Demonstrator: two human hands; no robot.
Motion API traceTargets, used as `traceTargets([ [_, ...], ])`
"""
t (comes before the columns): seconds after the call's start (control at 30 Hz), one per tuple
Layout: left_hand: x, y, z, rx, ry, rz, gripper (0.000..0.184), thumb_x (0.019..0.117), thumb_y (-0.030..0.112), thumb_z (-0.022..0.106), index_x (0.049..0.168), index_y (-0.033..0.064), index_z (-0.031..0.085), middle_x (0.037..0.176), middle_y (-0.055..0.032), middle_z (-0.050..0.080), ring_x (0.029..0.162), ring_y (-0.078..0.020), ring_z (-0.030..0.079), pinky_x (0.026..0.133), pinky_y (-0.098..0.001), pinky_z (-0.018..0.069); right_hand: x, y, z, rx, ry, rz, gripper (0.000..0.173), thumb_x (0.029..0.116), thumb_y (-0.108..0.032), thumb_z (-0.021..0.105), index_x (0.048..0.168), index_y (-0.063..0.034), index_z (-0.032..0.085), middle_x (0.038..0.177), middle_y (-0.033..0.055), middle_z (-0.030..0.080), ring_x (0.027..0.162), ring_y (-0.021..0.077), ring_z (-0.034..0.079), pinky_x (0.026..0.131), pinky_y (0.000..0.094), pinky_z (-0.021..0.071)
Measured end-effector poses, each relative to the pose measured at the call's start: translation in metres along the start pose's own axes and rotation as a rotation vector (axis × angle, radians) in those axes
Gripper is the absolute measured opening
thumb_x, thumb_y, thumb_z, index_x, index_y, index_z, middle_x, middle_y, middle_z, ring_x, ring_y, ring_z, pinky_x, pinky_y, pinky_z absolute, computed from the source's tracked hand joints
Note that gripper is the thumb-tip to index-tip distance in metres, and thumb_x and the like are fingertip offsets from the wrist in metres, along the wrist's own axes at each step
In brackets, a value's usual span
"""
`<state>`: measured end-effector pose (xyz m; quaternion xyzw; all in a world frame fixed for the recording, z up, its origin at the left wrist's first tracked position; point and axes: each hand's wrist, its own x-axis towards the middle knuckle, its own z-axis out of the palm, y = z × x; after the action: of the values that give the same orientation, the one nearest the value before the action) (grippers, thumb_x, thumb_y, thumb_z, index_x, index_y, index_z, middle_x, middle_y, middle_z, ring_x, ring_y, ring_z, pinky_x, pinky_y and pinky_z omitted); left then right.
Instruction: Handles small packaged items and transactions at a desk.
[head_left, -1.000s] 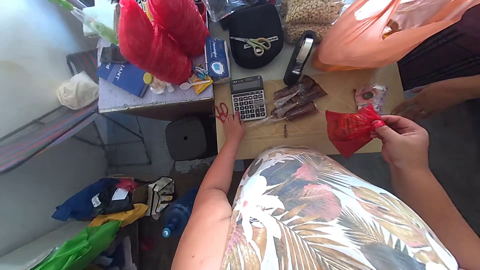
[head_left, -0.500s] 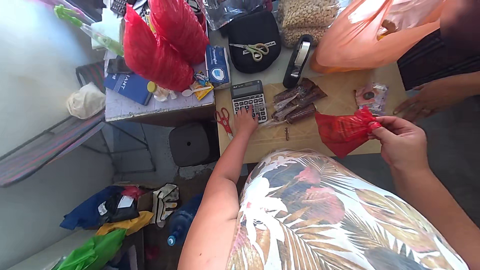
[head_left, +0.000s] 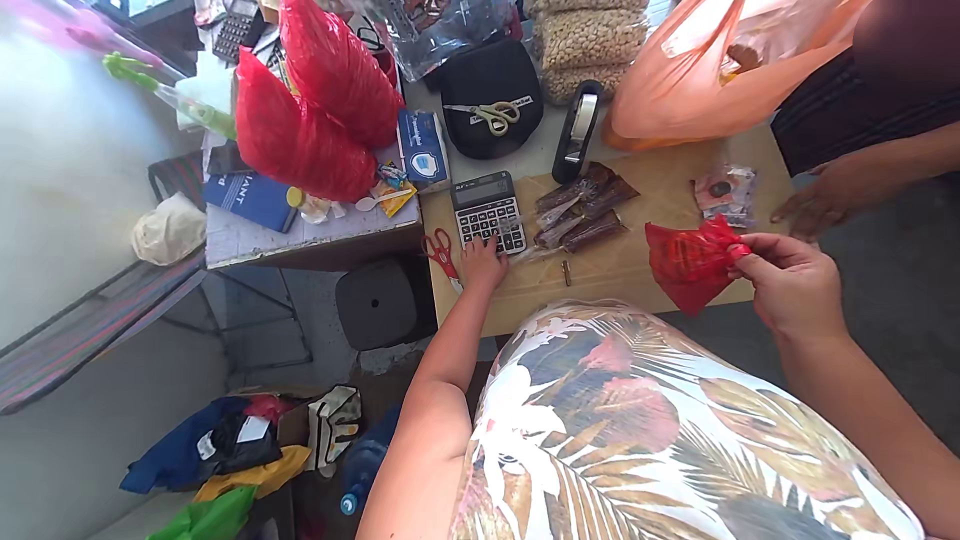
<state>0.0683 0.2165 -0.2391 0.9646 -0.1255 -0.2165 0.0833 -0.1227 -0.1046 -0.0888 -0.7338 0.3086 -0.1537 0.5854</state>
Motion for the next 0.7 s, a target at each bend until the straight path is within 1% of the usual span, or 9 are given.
traceTargets([
  [0.13, 0.003, 0.007, -0.008, 0.019, 0.001, -0.002, 0.050, 0.1035, 0.041, 0.053, 0.144, 0.0123, 0.060, 0.142, -0.0250, 0.054, 0.132, -0.0427, 0.051, 0.106, -0.0601, 0.0411, -0.001, -0.002, 0.003, 0.005, -0.013, 0.001, 0.016, 0.0914, 0.002, 0.063, 0.106, -0.0041, 0.065, 0.085, -0.0087, 0.065, 0.069, -0.0035, 0.062, 0.068, 0.0157, 0.0558],
  [0.2, 0.000, 0.013, -0.012, 0.022, 0.000, -0.008, 0.051, 0.1041, 0.041, 0.052, 0.145, 0.0113, 0.058, 0.144, -0.0257, 0.052, 0.133, -0.0437, 0.050, 0.107, -0.0601, 0.0414, -0.001, -0.001, 0.004, 0.012, -0.024, -0.009, 0.016, 0.0911, 0.002, 0.062, 0.105, -0.0049, 0.066, 0.084, -0.0092, 0.066, 0.069, -0.0035, 0.062, 0.068, 0.0157, 0.0560],
  [0.27, -0.008, 0.019, -0.009, -0.002, 0.039, 0.029, 0.051, 0.1033, 0.039, 0.055, 0.144, 0.0096, 0.058, 0.140, -0.0271, 0.055, 0.130, -0.0451, 0.052, 0.105, -0.0603, 0.0424, -0.002, -0.001, 0.003, 0.022, -0.035, -0.008, 0.017, 0.0907, 0.003, 0.062, 0.104, -0.0059, 0.066, 0.084, -0.0099, 0.066, 0.069, -0.0033, 0.063, 0.068, 0.0165, 0.0569],
  [0.33, -0.018, 0.024, -0.001, -0.020, 0.041, 0.067, 0.051, 0.1028, 0.037, 0.056, 0.147, 0.0114, 0.057, 0.139, -0.0272, 0.056, 0.128, -0.0446, 0.054, 0.103, -0.0602, 0.0437, -0.003, -0.001, 0.002, 0.023, -0.037, -0.004, 0.017, 0.0908, 0.002, 0.062, 0.105, -0.0066, 0.066, 0.084, -0.0104, 0.067, 0.070, -0.0031, 0.064, 0.069, 0.0171, 0.0576],
  [0.43, -0.027, 0.027, 0.012, 0.005, -0.058, 0.061, 0.051, 0.1038, 0.030, 0.053, 0.153, 0.0157, 0.051, 0.142, -0.0256, 0.054, 0.130, -0.0438, 0.052, 0.103, -0.0598, 0.0437, -0.003, 0.001, 0.001, 0.017, -0.031, 0.002, 0.016, 0.0911, 0.001, 0.063, 0.105, -0.0062, 0.066, 0.084, -0.0102, 0.066, 0.070, -0.0032, 0.064, 0.069, 0.0167, 0.0572],
  [0.5, -0.029, 0.029, 0.013, 0.001, -0.090, 0.060, 0.053, 0.1035, 0.028, 0.053, 0.154, 0.0129, 0.048, 0.142, -0.0275, 0.053, 0.130, -0.0453, 0.051, 0.103, -0.0609, 0.0432, -0.004, 0.000, 0.000, 0.016, -0.026, -0.002, 0.016, 0.0911, 0.001, 0.063, 0.106, -0.0049, 0.065, 0.085, -0.0093, 0.066, 0.070, -0.0031, 0.064, 0.069, 0.0166, 0.0571],
  [0.6, -0.022, 0.031, -0.001, -0.018, -0.131, 0.051, 0.048, 0.1039, 0.030, 0.052, 0.147, 0.0111, 0.057, 0.146, -0.0284, 0.052, 0.135, -0.0464, 0.048, 0.107, -0.0628, 0.0411, -0.004, -0.001, -0.002, -0.004, -0.030, -0.011, 0.016, 0.0921, -0.001, 0.062, 0.108, -0.0040, 0.064, 0.089, -0.0094, 0.065, 0.072, -0.0038, 0.063, 0.070, 0.0164, 0.0563],
  [0.67, -0.012, 0.029, -0.015, -0.044, -0.087, 0.029, 0.040, 0.1043, 0.030, 0.050, 0.134, 0.0101, 0.069, 0.142, -0.0261, 0.056, 0.133, -0.0447, 0.051, 0.106, -0.0621, 0.0420, -0.004, -0.001, -0.002, -0.006, -0.027, -0.014, 0.016, 0.0921, -0.001, 0.063, 0.107, -0.0050, 0.065, 0.089, -0.0102, 0.065, 0.072, -0.0045, 0.062, 0.069, 0.0158, 0.0561],
  [0.7, -0.006, 0.026, -0.022, -0.062, -0.054, 0.013, 0.039, 0.1040, 0.028, 0.051, 0.132, 0.0086, 0.069, 0.140, -0.0268, 0.057, 0.132, -0.0452, 0.051, 0.106, -0.0624, 0.0420, -0.003, -0.001, -0.003, -0.003, -0.025, -0.014, 0.016, 0.0922, -0.001, 0.063, 0.107, -0.0049, 0.065, 0.088, -0.0104, 0.065, 0.072, -0.0046, 0.062, 0.069, 0.0156, 0.0559],
])
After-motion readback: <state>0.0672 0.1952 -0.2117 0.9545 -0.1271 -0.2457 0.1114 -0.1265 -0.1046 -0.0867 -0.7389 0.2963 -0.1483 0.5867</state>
